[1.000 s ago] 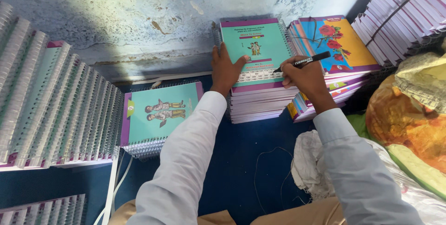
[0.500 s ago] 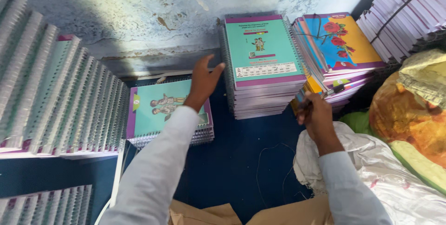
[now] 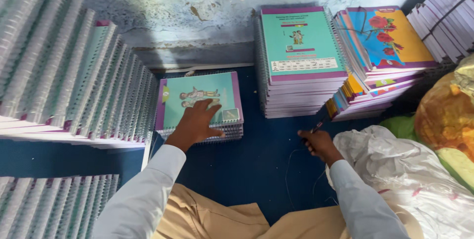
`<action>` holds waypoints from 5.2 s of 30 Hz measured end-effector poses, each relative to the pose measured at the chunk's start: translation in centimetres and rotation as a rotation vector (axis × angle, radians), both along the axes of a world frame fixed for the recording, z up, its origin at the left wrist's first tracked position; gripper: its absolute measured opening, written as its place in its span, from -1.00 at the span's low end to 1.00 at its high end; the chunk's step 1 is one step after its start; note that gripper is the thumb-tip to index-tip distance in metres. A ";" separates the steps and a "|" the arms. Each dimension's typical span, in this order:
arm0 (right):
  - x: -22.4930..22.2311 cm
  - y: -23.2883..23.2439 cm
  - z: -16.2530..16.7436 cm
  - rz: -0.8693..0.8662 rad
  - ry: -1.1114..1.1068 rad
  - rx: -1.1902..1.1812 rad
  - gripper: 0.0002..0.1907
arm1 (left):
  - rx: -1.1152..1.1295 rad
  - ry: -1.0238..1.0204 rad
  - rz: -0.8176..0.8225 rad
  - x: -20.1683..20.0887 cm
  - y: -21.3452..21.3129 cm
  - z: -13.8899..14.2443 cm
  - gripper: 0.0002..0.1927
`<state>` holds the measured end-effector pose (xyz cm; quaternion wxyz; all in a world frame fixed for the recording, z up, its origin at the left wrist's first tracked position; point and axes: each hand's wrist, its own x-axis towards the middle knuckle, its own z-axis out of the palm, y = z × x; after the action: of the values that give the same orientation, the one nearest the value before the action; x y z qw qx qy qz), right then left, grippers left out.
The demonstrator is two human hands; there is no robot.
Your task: The person sits on the floor and repeatedly picks up spiral-bound notebooks from a stack, writes on the cover with a black marker, and places them onto a separate stack. The person handles the notebooks one at a time throughout the clip.
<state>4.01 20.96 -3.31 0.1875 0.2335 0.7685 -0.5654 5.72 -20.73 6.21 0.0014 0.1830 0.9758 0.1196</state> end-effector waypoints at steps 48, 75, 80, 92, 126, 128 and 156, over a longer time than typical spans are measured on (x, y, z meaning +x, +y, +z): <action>3.2 -10.8 10.6 0.591 0.405 0.071 -0.69 | 0.209 0.747 -0.079 0.2 -2.2 11.8 -0.71; -3.9 -5.9 20.3 0.247 0.866 -0.455 -0.59 | 1.531 -0.024 0.097 -12.3 6.4 20.9 -0.81; -5.8 -1.4 24.1 0.304 0.846 -0.298 -0.58 | 1.599 -0.138 0.217 -17.3 10.2 17.8 -0.72; -11.3 2.6 24.5 0.249 0.614 0.171 -0.46 | 1.604 -0.239 0.421 -23.7 14.8 11.2 -0.66; -9.7 1.5 22.8 0.159 0.803 0.857 -0.65 | 1.212 -0.026 0.657 -23.2 17.5 7.3 -0.25; -9.6 1.8 22.5 0.197 0.824 0.798 -0.71 | 1.164 -0.014 0.656 -23.1 17.6 7.3 -0.25; -1.8 4.7 1.8 -0.058 0.210 0.354 -0.44 | 0.240 0.663 0.167 -16.4 20.5 7.6 -0.72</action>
<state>2.18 25.64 -1.47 0.0459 0.2245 0.8643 -0.4478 -10.71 -0.24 13.82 -0.3466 0.1305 0.9138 0.1671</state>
